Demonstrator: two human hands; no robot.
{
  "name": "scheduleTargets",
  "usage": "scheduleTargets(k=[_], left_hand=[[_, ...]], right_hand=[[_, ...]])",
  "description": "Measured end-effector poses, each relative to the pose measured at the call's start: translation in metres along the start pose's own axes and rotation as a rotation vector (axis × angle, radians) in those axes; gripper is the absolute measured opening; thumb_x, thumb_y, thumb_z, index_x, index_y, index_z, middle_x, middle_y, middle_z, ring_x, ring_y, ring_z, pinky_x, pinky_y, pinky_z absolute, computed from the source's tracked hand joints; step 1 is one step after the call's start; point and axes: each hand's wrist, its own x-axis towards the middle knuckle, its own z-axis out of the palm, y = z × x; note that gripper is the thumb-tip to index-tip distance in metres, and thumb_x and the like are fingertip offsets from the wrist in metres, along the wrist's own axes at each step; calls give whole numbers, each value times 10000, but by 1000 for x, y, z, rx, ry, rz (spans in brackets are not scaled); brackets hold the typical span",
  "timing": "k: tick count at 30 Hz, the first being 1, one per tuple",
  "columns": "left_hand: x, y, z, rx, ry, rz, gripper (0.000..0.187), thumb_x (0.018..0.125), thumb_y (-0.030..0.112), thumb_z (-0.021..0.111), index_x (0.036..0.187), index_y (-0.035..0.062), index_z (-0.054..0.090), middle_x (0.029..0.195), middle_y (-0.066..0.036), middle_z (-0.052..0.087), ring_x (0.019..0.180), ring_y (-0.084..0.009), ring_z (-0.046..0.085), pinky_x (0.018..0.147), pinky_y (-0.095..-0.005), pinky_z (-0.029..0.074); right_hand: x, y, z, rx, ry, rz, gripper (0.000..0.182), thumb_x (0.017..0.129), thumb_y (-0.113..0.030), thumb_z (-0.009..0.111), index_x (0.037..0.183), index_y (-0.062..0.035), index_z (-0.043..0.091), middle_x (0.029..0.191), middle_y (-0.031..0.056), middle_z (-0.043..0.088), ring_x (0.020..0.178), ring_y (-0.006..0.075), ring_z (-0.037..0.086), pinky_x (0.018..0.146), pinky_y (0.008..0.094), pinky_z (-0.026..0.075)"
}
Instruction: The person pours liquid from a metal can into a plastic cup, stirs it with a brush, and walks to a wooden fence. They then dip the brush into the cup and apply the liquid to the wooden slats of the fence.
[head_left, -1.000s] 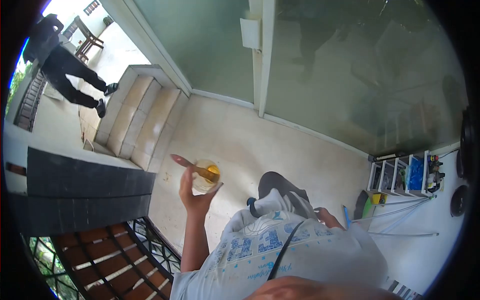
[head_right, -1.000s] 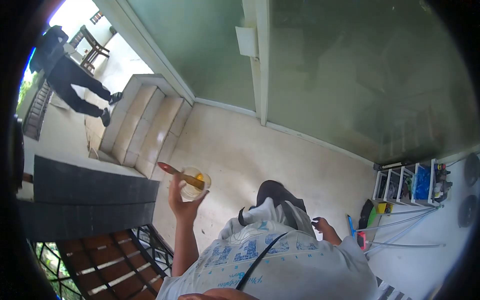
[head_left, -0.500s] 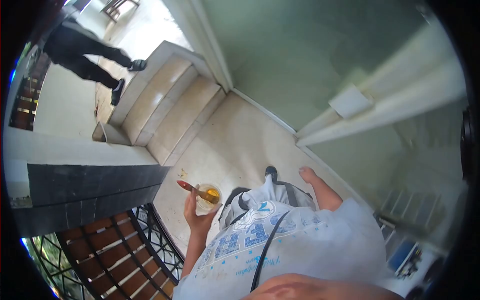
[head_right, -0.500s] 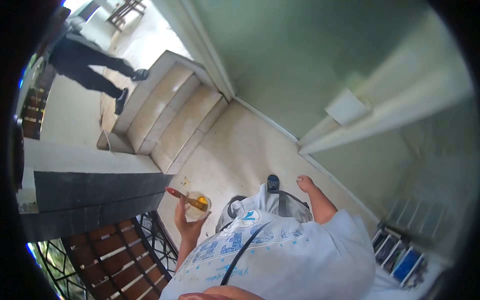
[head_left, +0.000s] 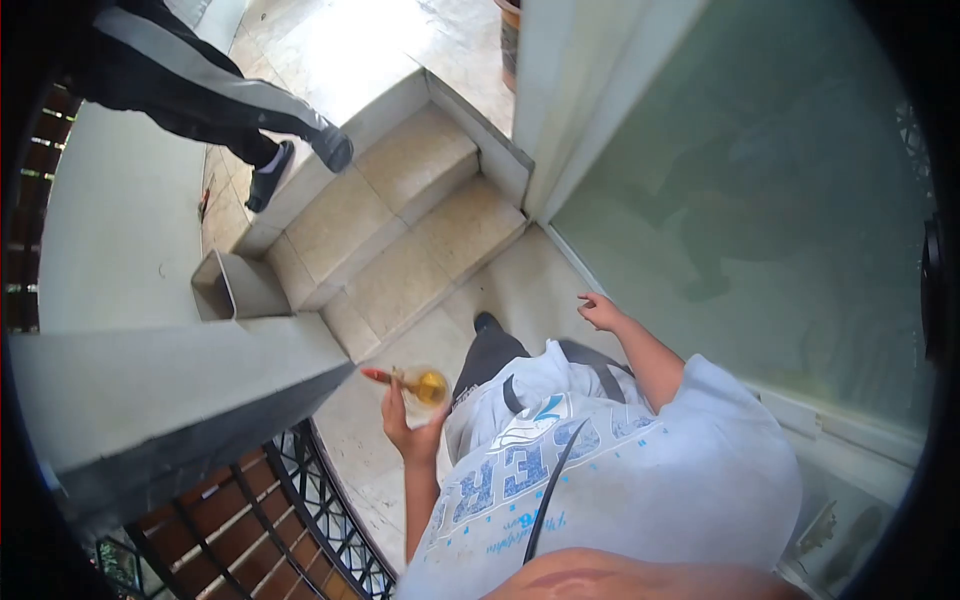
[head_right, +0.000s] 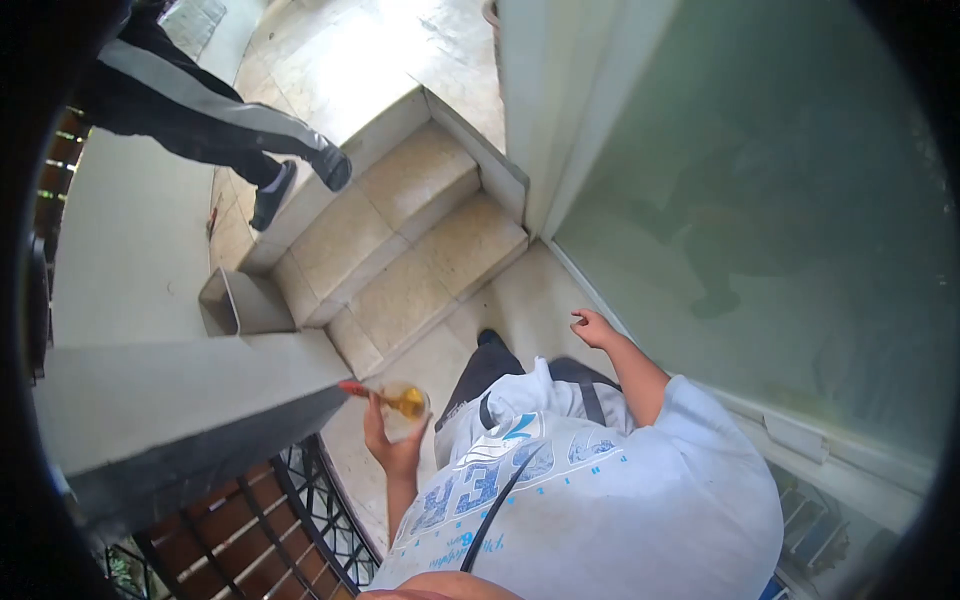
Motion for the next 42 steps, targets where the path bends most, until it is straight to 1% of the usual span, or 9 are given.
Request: scheduleTargets(k=[3, 12, 18, 22, 24, 29, 34, 37, 42], left_hand=[[185, -16, 22, -37, -5, 271, 1042, 628, 164, 1047, 1537, 10, 562, 1350, -191, 708, 1215, -342, 701, 1042, -435, 548], [654, 188, -12, -236, -37, 701, 955, 657, 190, 1047, 1486, 4, 610, 1332, -220, 714, 1159, -345, 735, 1014, -440, 577], [751, 215, -19, -356, -101, 546, 1008, 640, 276, 1063, 1487, 5, 587, 1364, -244, 694, 1189, -371, 727, 981, -434, 601], [778, 200, -57, -315, -133, 360, 1018, 662, 246, 1054, 1508, 18, 535, 1320, -232, 700, 1146, -386, 733, 969, -446, 612], [812, 192, -81, -316, -121, 204, 989, 663, 217, 1049, 1499, 30, 554, 1325, -219, 694, 1140, -378, 730, 967, -441, 607], [949, 203, -111, -282, -148, 58, 1093, 651, 137, 1041, 1596, 47, 500, 1398, -183, 652, 1236, -292, 691, 993, -395, 579], [1121, 258, -98, -575, -75, 47, 975, 678, 145, 1012, 1531, 3, 561, 1391, -166, 685, 1268, -280, 674, 1004, -405, 561], [1229, 304, -77, -507, 18, 110, 1105, 682, 134, 1026, 1617, 8, 451, 1500, -155, 646, 1298, -238, 661, 969, -379, 602], [1371, 338, -49, -661, 53, 185, 1180, 699, 3, 995, 1680, 43, 340, 1543, -224, 573, 1361, -335, 613, 1053, -492, 578]], right_hand=[[67, -75, -17, -142, 132, -400, 510, 985, -273, 749, 1452, -95, 646, 1163, 106, 750, 979, 209, 710, 881, 389, 598], [249, -436, -84, -50, 223, -475, 548, 944, -253, 776, 1437, -56, 642, 1064, 115, 767, 964, 231, 735, 857, 378, 597], [380, -645, -79, -102, 120, 39, 648, 942, -279, 768, 1515, -47, 575, 1111, 154, 768, 923, 269, 752, 700, 408, 601], [349, -839, -102, 37, 56, -55, 618, 953, -277, 747, 1514, -71, 587, 1142, 158, 766, 948, 271, 757, 656, 420, 604], [329, -920, -114, 108, -217, -258, 557, 973, -283, 722, 1501, -138, 618, 1149, 103, 765, 962, 184, 724, 817, 394, 609], [270, -975, -187, -214, -141, -422, 583, 940, -231, 739, 1493, -103, 605, 1198, 171, 755, 982, 295, 748, 865, 413, 608], [150, -1007, -273, -405, 228, -737, 670, 886, -250, 821, 1507, -124, 601, 1442, 212, 631, 1390, 398, 535, 1173, 477, 443], [87, -1066, -333, -245, 337, -766, 664, 892, -246, 820, 1507, -122, 602, 1536, 215, 580, 1524, 422, 373, 1257, 506, 332], [128, -1098, -386, 130, 526, -582, 604, 933, -225, 796, 1495, -104, 611, 1623, 221, 521, 1511, 403, 417, 1257, 491, 344]])
